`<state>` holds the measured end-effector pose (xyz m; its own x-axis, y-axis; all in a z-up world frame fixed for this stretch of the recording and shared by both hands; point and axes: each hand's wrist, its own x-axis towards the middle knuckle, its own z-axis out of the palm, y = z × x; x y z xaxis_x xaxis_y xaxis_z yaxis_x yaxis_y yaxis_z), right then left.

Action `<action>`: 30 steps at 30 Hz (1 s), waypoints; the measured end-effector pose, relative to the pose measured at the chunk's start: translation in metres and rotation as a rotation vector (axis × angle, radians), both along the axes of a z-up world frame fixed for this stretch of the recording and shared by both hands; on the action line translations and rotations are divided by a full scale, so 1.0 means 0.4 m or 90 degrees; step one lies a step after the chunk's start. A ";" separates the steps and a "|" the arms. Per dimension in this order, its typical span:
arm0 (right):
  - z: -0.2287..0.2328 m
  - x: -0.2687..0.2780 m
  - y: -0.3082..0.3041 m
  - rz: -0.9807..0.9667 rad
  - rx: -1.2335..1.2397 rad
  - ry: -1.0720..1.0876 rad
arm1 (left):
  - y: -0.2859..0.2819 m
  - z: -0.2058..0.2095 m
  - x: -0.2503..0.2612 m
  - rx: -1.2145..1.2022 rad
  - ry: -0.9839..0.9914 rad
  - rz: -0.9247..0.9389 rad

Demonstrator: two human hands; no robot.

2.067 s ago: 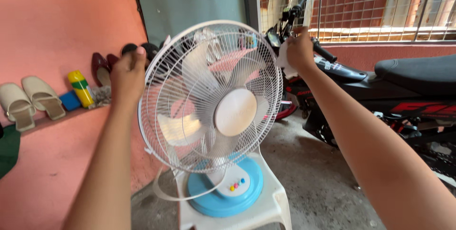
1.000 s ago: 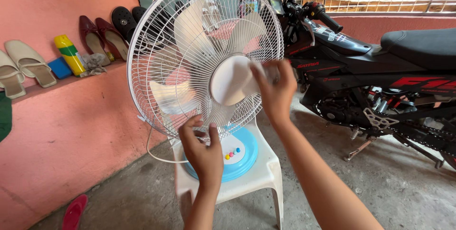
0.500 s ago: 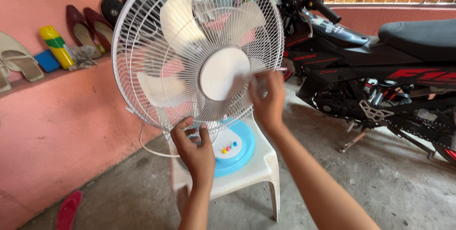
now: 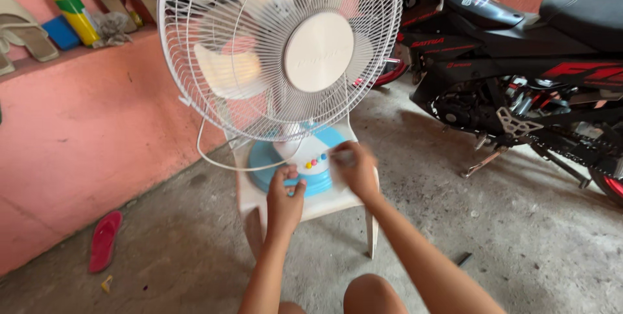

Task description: The person cleans a white electric fan by wiping the front grill with a cloth. They then reattach the grill to the fan body, wipe the base, and wrap the power cord around the stand.

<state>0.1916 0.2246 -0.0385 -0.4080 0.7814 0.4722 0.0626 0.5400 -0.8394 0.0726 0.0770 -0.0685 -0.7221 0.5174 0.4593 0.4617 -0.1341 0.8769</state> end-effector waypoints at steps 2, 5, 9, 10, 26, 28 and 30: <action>-0.040 0.026 0.105 -0.137 0.014 0.001 | -0.014 -0.051 -0.008 -0.132 -0.062 0.033; -0.105 0.040 0.224 -0.196 0.127 -0.009 | -0.051 -0.064 -0.012 -0.184 0.130 0.159; -0.192 0.027 0.309 -0.115 0.224 -0.233 | -0.105 -0.018 0.005 -0.520 0.098 0.263; -0.217 0.019 0.305 -0.101 0.239 -0.305 | -0.110 -0.016 0.004 -0.527 0.103 0.273; -0.134 -0.051 0.208 -0.041 -0.120 0.058 | 0.001 -0.112 -0.129 -0.590 0.088 0.294; -0.145 -0.078 0.254 -0.137 0.098 0.005 | 0.010 -0.106 -0.133 -0.595 0.119 0.286; -0.168 -0.138 0.276 0.016 0.028 -0.121 | 0.021 -0.107 -0.136 -0.608 0.141 0.277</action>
